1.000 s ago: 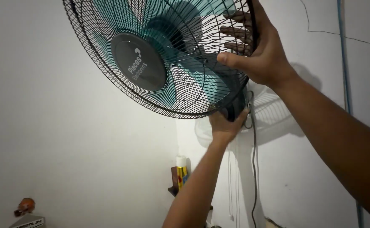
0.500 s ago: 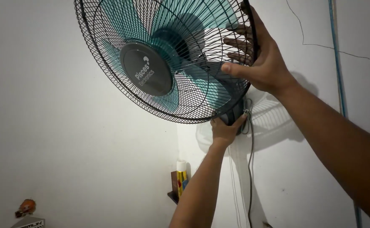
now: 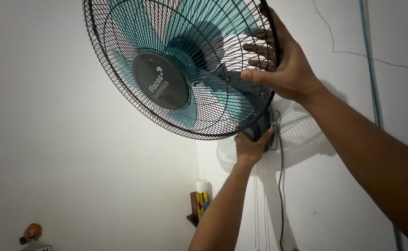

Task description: The person assembles a wall-mounted electric fan by hand. They attach the fan blades to the motor hub, secure the front grille, and mount the unit to a wall bracket, then plug it into a wall outlet.

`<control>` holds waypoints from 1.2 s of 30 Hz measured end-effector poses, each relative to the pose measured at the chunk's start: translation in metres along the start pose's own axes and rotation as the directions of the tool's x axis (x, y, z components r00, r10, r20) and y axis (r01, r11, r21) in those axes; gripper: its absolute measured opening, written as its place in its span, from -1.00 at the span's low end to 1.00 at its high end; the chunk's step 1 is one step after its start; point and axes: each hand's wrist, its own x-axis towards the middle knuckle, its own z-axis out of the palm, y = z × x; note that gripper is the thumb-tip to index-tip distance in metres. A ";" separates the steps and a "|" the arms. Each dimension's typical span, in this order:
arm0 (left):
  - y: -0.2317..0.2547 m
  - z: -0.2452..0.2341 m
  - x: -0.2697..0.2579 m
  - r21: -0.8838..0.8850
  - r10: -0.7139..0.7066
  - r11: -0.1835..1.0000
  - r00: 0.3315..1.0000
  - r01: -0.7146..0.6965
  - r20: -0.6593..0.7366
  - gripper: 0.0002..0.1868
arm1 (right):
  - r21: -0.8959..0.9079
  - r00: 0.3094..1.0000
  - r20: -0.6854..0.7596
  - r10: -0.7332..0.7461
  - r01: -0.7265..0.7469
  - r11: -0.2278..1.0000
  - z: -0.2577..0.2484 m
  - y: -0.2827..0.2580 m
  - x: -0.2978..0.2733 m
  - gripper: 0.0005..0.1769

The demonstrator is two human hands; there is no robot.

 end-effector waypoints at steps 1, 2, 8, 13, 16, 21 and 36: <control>0.001 0.001 0.001 -0.013 0.000 1.000 1.000 0.001 0.003 0.35 | 0.007 1.000 0.000 0.010 -0.010 1.000 0.000 0.001 0.000 0.30; -0.001 0.003 0.003 -0.033 0.005 0.999 1.000 -0.005 0.007 0.35 | -0.023 1.000 -0.001 -0.009 0.009 1.000 0.000 0.002 0.000 0.27; -0.016 0.018 0.007 -0.106 0.133 0.984 0.988 -0.141 -0.075 0.29 | -0.080 0.998 0.028 -0.059 0.061 0.995 -0.002 0.004 -0.001 0.22; -0.022 0.017 0.008 -0.118 0.130 0.983 0.989 -0.138 -0.069 0.28 | -0.044 0.997 0.047 0.060 -0.058 0.997 -0.004 -0.008 0.000 0.23; -0.023 0.019 0.009 -0.103 0.149 0.982 0.985 -0.158 -0.086 0.23 | 0.263 0.989 -0.007 0.144 -0.138 0.955 -0.015 0.009 -0.001 -0.11; -0.025 0.021 0.012 -0.093 0.169 0.980 0.981 -0.177 -0.093 0.19 | 0.109 0.943 -0.204 0.264 -0.246 0.963 -0.034 0.086 0.007 -0.31; -0.022 0.019 0.006 -0.032 0.194 0.979 0.971 -0.201 -0.138 0.23 | -0.719 0.910 0.033 0.412 -0.265 0.643 0.013 0.181 -0.039 0.02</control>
